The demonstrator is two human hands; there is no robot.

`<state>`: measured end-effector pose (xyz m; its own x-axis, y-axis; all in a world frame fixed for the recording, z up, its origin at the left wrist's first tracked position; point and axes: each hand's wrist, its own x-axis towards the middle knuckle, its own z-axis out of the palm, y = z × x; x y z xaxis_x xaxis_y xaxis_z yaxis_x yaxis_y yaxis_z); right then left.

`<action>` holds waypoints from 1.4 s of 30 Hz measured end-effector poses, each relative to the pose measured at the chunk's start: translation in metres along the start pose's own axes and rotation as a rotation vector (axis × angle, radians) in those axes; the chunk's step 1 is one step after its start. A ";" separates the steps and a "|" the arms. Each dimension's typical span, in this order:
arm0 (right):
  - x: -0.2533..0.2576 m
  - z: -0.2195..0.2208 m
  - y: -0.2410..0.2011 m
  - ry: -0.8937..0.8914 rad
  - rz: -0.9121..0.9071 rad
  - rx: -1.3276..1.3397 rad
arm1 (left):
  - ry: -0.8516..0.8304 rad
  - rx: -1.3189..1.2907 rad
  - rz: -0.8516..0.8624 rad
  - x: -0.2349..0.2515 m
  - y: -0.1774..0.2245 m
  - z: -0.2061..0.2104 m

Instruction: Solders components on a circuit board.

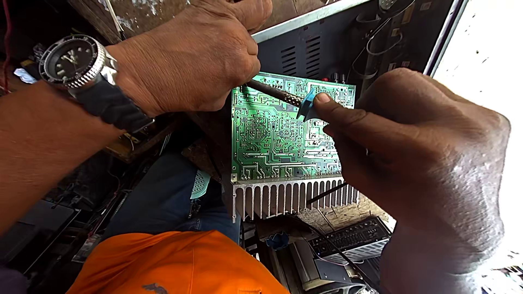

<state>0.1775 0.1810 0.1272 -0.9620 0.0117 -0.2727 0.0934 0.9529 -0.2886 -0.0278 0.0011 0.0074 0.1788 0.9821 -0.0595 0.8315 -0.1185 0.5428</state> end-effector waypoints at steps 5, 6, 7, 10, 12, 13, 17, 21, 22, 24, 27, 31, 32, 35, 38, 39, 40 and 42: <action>-0.005 -0.001 0.002 0.011 0.036 0.013 | -0.006 -0.007 -0.004 0.000 0.000 -0.001; -0.006 -0.001 0.002 0.013 0.047 0.012 | -0.009 -0.006 -0.003 0.000 -0.001 -0.001; -0.007 -0.002 0.003 0.012 0.053 0.012 | -0.010 -0.004 -0.001 0.000 -0.001 -0.001; -0.008 -0.002 0.003 0.015 0.059 0.018 | -0.020 -0.008 0.001 0.000 -0.001 -0.001; -0.008 -0.002 0.002 0.013 0.058 0.015 | -0.016 -0.011 0.005 0.001 -0.001 -0.001; -0.007 -0.002 0.002 0.014 0.056 0.016 | -0.016 -0.009 0.006 0.001 -0.001 -0.001; -0.004 -0.002 0.000 0.012 0.042 0.014 | -0.017 -0.004 0.009 0.001 -0.001 -0.002; -0.003 -0.002 0.000 -0.008 0.033 0.006 | -0.002 -0.004 0.013 0.000 -0.001 -0.001; -0.002 -0.002 0.000 -0.012 0.032 0.006 | 0.000 -0.006 0.014 0.000 -0.002 -0.001; -0.002 -0.002 0.000 -0.018 0.028 0.012 | 0.008 -0.011 0.020 0.000 -0.002 -0.001; 0.000 -0.002 0.003 -0.028 0.016 0.023 | 0.011 -0.016 0.023 -0.001 -0.003 0.000; 0.003 -0.003 0.007 -0.038 -0.001 0.057 | -0.004 -0.008 0.016 -0.001 -0.002 -0.001; 0.003 -0.003 0.007 -0.040 -0.003 0.058 | -0.009 -0.009 0.012 -0.001 -0.002 -0.001; 0.001 -0.001 0.008 -0.027 0.000 0.045 | -0.009 -0.017 0.016 -0.001 -0.003 -0.001; 0.000 0.000 0.007 -0.016 -0.008 0.036 | -0.009 -0.013 0.026 -0.001 -0.003 -0.001; 0.000 0.000 0.007 -0.011 -0.009 0.037 | -0.011 -0.010 0.028 -0.001 -0.003 -0.001; -0.001 0.001 0.007 -0.004 -0.008 0.041 | -0.014 -0.008 0.027 -0.001 -0.003 -0.001; -0.001 0.001 0.008 0.002 -0.007 0.046 | -0.011 -0.012 0.027 -0.001 -0.003 -0.001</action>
<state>0.1792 0.1882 0.1240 -0.9633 0.0062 -0.2684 0.0986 0.9381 -0.3320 -0.0309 0.0010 0.0062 0.2068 0.9769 -0.0545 0.8198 -0.1426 0.5546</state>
